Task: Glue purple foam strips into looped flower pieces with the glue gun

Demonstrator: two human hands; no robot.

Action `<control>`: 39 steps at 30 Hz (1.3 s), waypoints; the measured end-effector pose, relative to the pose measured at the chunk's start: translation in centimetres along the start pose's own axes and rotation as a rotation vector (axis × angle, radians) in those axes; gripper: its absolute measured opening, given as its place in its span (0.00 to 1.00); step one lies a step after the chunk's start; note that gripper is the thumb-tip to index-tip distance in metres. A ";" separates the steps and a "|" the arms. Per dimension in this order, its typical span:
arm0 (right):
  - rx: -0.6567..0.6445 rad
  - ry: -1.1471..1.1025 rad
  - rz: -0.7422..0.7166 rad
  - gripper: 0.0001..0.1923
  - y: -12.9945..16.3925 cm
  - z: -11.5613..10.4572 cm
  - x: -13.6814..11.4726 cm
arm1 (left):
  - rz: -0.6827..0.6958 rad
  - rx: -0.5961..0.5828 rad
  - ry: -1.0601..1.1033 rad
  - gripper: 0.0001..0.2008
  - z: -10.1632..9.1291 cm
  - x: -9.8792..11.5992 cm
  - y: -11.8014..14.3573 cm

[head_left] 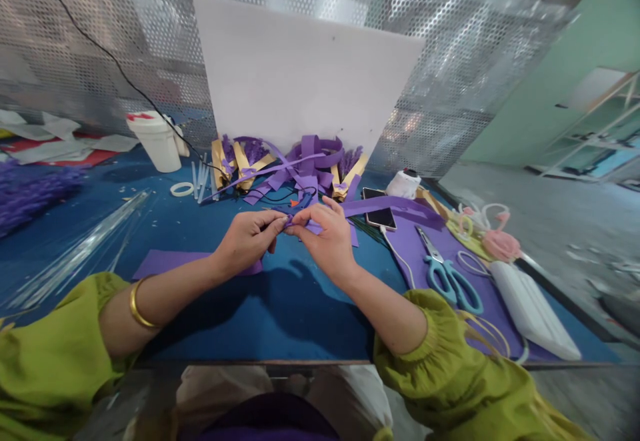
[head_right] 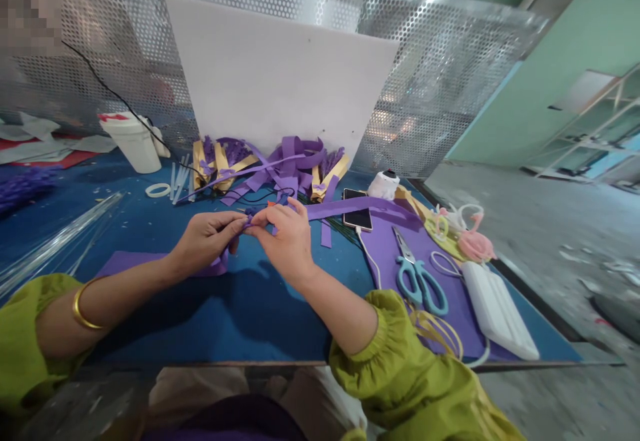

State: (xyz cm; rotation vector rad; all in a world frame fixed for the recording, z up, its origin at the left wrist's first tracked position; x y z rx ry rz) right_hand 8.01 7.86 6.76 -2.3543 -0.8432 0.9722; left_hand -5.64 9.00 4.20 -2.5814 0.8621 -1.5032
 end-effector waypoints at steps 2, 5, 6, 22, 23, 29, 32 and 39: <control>-0.030 0.043 -0.025 0.07 -0.1 0.0 -0.2 | 0.008 -0.010 -0.006 0.16 0.2 0.1 -0.1; -0.048 0.089 -0.038 0.06 -0.2 -0.1 -0.4 | 0.014 -0.030 -0.014 0.17 0.3 0.1 -0.1; -0.041 0.092 -0.029 0.05 -0.2 -0.2 -0.3 | 0.014 -0.039 -0.014 0.18 0.4 0.1 -0.1; -0.018 -0.227 0.165 0.06 -0.4 -0.7 2.2 | -0.182 0.022 0.410 0.13 0.4 -1.8 -0.4; -0.027 -0.212 0.174 0.06 -0.4 -0.7 2.2 | -0.162 0.031 0.321 0.13 0.0 -1.6 -0.4; -0.044 -0.136 0.224 0.06 -0.5 -0.7 2.6 | -0.033 0.046 -0.046 0.23 -1.0 0.0 -0.2; -0.035 -0.136 0.220 0.06 -0.5 -0.7 2.7 | -0.011 0.048 -0.077 0.20 -0.8 0.3 0.0; -0.009 -0.129 0.215 0.06 -0.4 -0.8 2.7 | 0.023 0.122 -0.154 0.12 -0.8 0.8 0.3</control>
Point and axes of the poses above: each hand's wrist, its own y-axis away from the middle knuckle, its own z-axis out of the palm, x = y × z, the point moved 8 cm from there along -y, towards the middle knuckle, and after that the axes turned 11 degrees about -x, right-handed, at the moved point
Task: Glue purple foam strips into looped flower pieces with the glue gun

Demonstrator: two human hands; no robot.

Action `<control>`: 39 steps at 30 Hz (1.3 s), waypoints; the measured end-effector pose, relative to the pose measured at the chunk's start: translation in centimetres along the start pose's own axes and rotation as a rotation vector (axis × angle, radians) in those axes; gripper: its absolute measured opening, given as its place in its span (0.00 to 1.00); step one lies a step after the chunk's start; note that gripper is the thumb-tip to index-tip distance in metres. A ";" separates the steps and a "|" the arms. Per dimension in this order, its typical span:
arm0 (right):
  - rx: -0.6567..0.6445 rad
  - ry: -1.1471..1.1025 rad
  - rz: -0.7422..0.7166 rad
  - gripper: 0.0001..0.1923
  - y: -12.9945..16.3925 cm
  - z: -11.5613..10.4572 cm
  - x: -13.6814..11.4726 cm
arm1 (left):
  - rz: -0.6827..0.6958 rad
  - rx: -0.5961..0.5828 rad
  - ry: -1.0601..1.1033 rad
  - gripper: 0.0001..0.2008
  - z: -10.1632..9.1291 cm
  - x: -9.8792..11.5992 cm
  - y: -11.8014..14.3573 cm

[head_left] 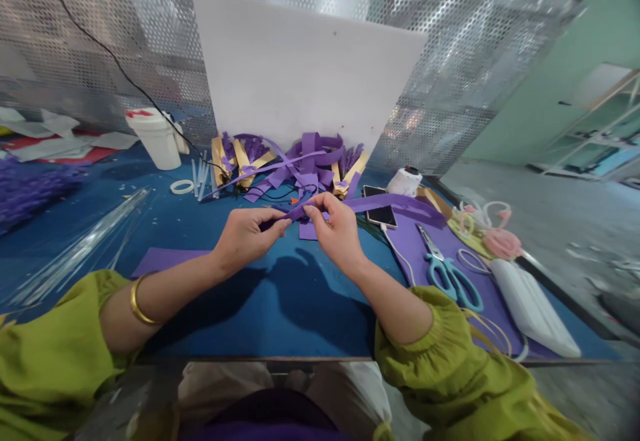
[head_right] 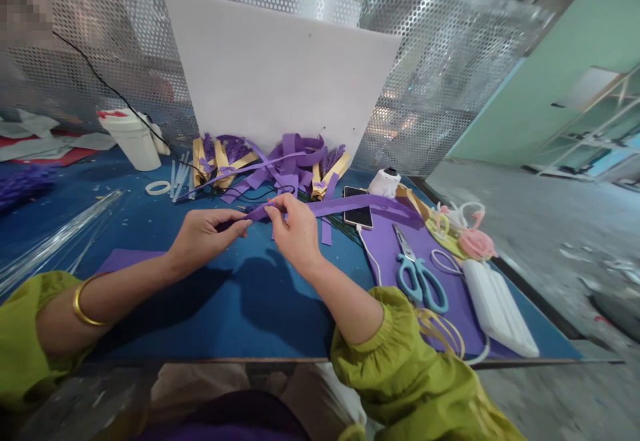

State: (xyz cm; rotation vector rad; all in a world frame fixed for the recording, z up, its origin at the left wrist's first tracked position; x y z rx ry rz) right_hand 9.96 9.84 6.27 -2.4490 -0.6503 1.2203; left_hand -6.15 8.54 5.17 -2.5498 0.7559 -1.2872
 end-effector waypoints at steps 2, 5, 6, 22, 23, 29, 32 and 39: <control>0.014 -0.022 -0.017 0.06 0.1 -0.1 -0.2 | -0.019 0.014 -0.003 0.14 -0.2 -0.2 -0.1; 0.016 -0.046 -0.116 0.05 0.2 -0.2 -1.2 | -0.076 0.050 0.012 0.15 -0.6 -1.1 -0.2; -0.006 -0.039 -0.164 0.05 0.2 0.1 -1.7 | -0.092 0.061 0.026 0.15 -0.7 -1.3 -0.2; -0.035 0.033 -0.118 0.04 0.8 1.4 -1.7 | -0.110 -0.020 0.283 0.15 0.5 -0.9 -0.1; -0.024 0.061 -0.130 0.05 0.8 1.3 -1.8 | -0.096 -0.026 0.281 0.15 0.5 -0.9 -0.1; -0.005 0.109 -0.226 0.05 0.9 1.4 -2.2 | -0.088 -0.083 0.309 0.16 1.0 -1.0 -0.2; 0.019 0.118 -0.205 0.02 0.8 1.2 -1.8 | -0.182 -0.122 0.444 0.20 1.7 -1.9 -0.4; -0.059 -0.001 -0.023 0.05 0.0 0.8 0.0 | -0.187 -0.061 0.305 0.15 1.0 -2.3 -0.5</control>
Point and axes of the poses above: each hand's wrist, its own y-axis away from the middle knuckle, its own z-axis out of the palm, x = y × z, the point moved 8 cm from there along -y, towards the middle knuckle, and after that the axes turned 11 degrees about -x, right-handed, at the moved point
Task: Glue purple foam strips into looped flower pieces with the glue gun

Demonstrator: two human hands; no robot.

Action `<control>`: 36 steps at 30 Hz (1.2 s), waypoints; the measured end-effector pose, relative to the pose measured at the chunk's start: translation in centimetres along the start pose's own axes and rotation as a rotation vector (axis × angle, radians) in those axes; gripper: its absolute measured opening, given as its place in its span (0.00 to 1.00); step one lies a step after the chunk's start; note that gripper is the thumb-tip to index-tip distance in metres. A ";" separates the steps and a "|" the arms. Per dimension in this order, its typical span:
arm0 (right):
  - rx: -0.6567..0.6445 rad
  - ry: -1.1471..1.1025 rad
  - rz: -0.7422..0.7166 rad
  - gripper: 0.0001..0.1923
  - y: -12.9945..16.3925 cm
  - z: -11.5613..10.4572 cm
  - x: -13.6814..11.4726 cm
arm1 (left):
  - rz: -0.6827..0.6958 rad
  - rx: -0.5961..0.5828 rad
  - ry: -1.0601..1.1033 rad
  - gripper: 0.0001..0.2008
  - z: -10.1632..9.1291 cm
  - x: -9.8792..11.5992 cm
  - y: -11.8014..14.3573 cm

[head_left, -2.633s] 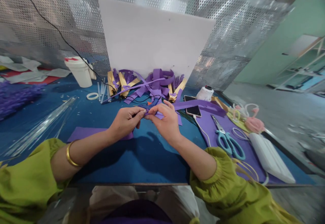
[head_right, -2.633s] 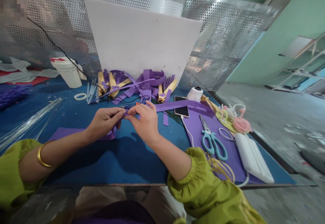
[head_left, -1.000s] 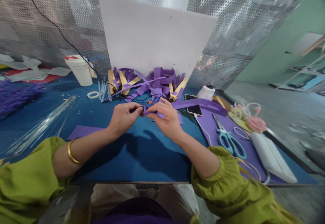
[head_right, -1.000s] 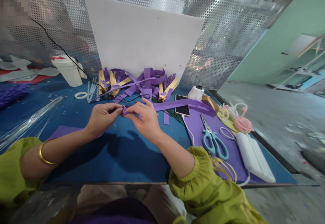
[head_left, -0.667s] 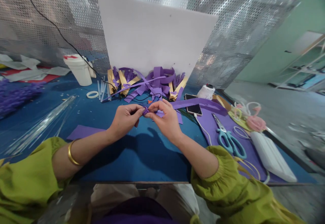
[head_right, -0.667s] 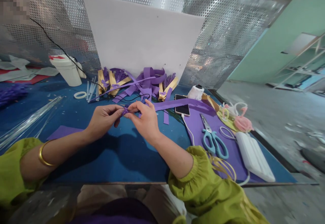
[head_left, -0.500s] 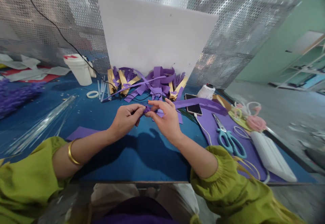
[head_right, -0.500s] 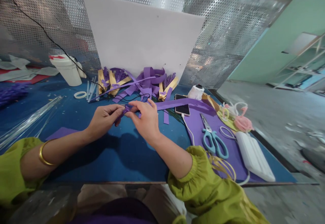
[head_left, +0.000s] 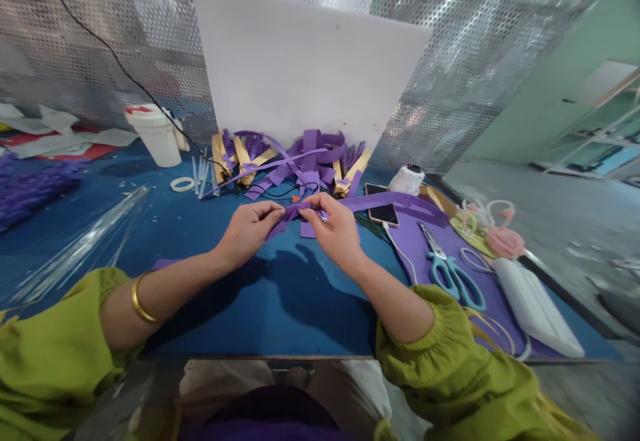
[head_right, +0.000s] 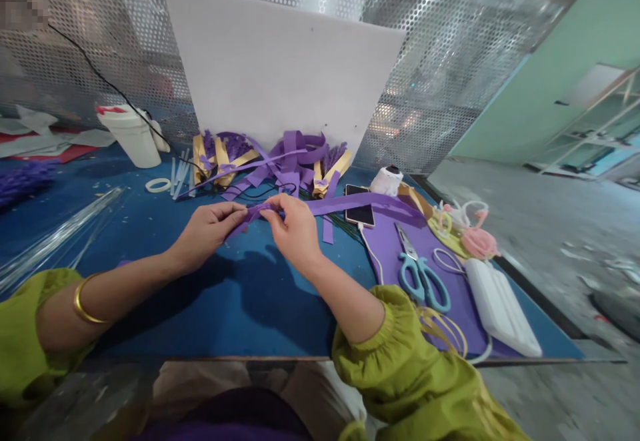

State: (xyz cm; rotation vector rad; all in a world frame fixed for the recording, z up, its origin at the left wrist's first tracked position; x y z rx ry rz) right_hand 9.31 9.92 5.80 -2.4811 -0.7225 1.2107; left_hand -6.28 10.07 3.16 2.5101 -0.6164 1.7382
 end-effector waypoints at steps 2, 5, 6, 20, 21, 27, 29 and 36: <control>-0.030 -0.092 0.061 0.05 -0.2 0.1 0.7 | 0.065 0.017 -0.131 0.16 -0.2 0.6 0.1; -0.045 -0.203 0.135 0.06 -0.3 0.2 1.6 | 0.107 0.018 -0.236 0.21 -0.3 1.0 0.3; -0.047 -0.223 0.151 0.07 -0.4 0.3 1.9 | 0.114 0.015 -0.246 0.22 -0.2 1.1 0.3; 0.041 -0.262 0.132 0.06 -0.2 -0.1 1.3 | 0.217 0.064 -0.371 0.13 -0.4 1.9 0.6; 0.050 -0.263 0.132 0.06 -0.1 -0.1 1.4 | 0.227 0.062 -0.392 0.14 -0.5 1.9 0.4; 0.083 -0.277 0.094 0.06 -0.1 -0.1 1.6 | 0.186 0.059 -0.495 0.13 -1.3 1.4 -1.1; 0.109 -0.277 0.087 0.05 -0.6 -0.5 1.6 | 0.186 0.049 -0.482 0.13 -1.6 1.5 -2.0; 0.131 -0.412 0.108 0.07 -5.8 -0.9 2.7 | 0.248 0.077 -0.385 0.16 -3.4 2.4 -5.0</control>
Point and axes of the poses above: each hand's wrist, its own y-axis away from the middle knuckle, its own z-axis out of the palm, x = y × z, the point moved 8 cm from there along -y, towards the middle knuckle, and after that the axes turned 11 degrees about -x, right-handed, at the moved point
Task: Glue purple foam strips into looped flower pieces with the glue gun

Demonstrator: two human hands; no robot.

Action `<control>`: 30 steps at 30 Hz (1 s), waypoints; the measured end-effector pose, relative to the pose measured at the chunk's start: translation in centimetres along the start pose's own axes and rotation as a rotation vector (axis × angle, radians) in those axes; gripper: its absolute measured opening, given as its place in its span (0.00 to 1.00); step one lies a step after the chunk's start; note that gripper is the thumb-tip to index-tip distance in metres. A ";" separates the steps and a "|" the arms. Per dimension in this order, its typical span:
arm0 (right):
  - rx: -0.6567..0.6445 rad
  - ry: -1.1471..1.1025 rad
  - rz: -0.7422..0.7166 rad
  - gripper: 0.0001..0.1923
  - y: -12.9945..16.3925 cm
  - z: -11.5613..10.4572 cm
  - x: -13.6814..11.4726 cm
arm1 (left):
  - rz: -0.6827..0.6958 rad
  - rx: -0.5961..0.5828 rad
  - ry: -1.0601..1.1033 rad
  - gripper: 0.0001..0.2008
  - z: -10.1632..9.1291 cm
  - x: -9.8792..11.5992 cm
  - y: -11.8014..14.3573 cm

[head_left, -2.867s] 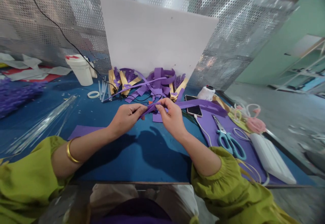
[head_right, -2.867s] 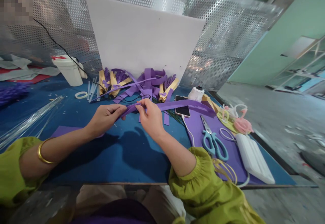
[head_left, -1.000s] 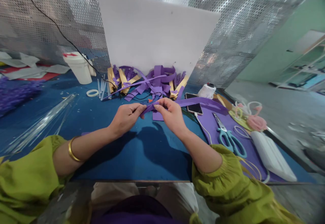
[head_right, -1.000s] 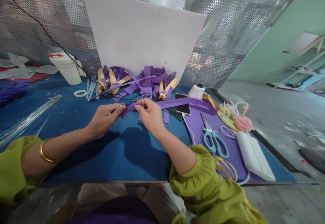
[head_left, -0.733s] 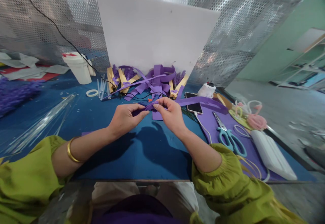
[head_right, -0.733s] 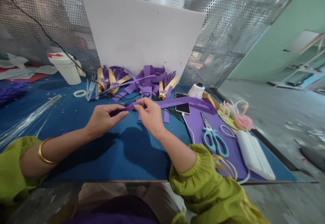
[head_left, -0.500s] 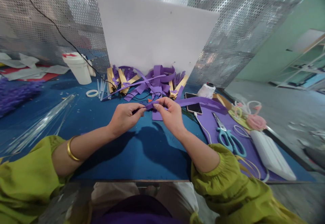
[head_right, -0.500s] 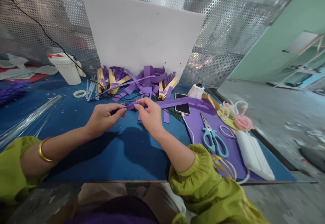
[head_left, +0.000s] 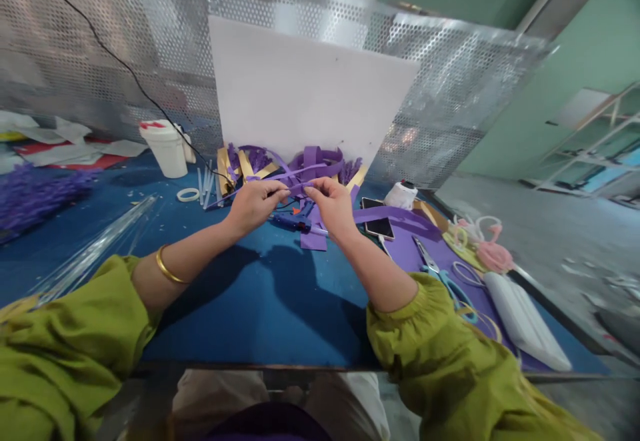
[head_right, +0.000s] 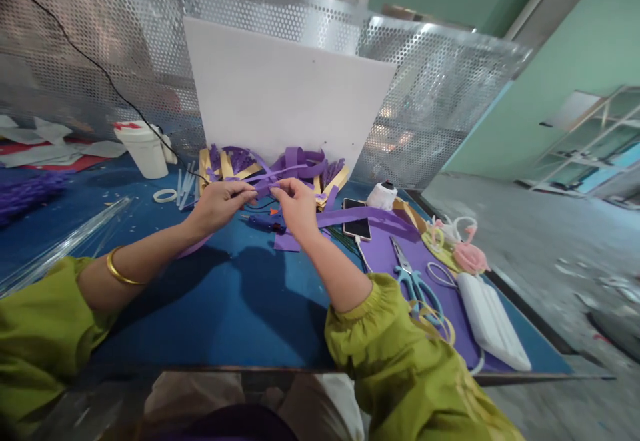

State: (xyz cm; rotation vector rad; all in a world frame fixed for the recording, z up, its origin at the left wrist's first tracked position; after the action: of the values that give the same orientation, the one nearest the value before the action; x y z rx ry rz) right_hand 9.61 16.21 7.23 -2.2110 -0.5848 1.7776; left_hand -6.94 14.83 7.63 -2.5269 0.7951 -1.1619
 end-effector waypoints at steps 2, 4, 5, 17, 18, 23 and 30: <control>0.011 -0.033 0.014 0.08 -0.9 0.5 0.8 | 0.012 0.007 -0.019 0.17 -0.2 -0.4 -0.2; 0.032 -0.034 0.030 0.09 -1.1 0.9 1.7 | 0.038 -0.008 -0.040 0.18 0.1 -0.8 -0.1; 0.040 -0.027 0.041 0.09 -1.0 1.1 2.2 | 0.053 -0.019 -0.046 0.18 0.3 -0.9 0.0; 0.035 0.060 -0.087 0.06 1.2 1.5 0.3 | -0.066 0.072 0.076 0.17 0.5 -1.6 0.8; 0.016 0.124 -0.142 0.05 1.5 1.8 -0.5 | -0.092 0.096 0.107 0.16 0.3 -1.7 0.9; -0.066 0.304 -0.311 0.01 2.3 2.9 -2.5 | -0.196 0.163 0.266 0.13 0.3 -2.2 1.5; -0.041 0.281 -0.230 0.06 2.1 2.7 -2.0 | -0.114 0.114 0.387 0.14 0.8 -1.8 1.2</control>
State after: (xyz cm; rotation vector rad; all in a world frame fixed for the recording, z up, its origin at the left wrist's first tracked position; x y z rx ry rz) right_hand 6.99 13.28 7.42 -2.2607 -0.7789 1.3258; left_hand -7.74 14.92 5.43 -2.3110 0.6488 -1.7156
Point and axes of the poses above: each hand's wrist, its own y-axis away from the middle knuckle, its own z-axis out of the palm, x = y × z, the point moved 8 cm from there along -y, towards the middle knuckle, and after that the axes turned 11 degrees about -x, right-handed, at the moved point
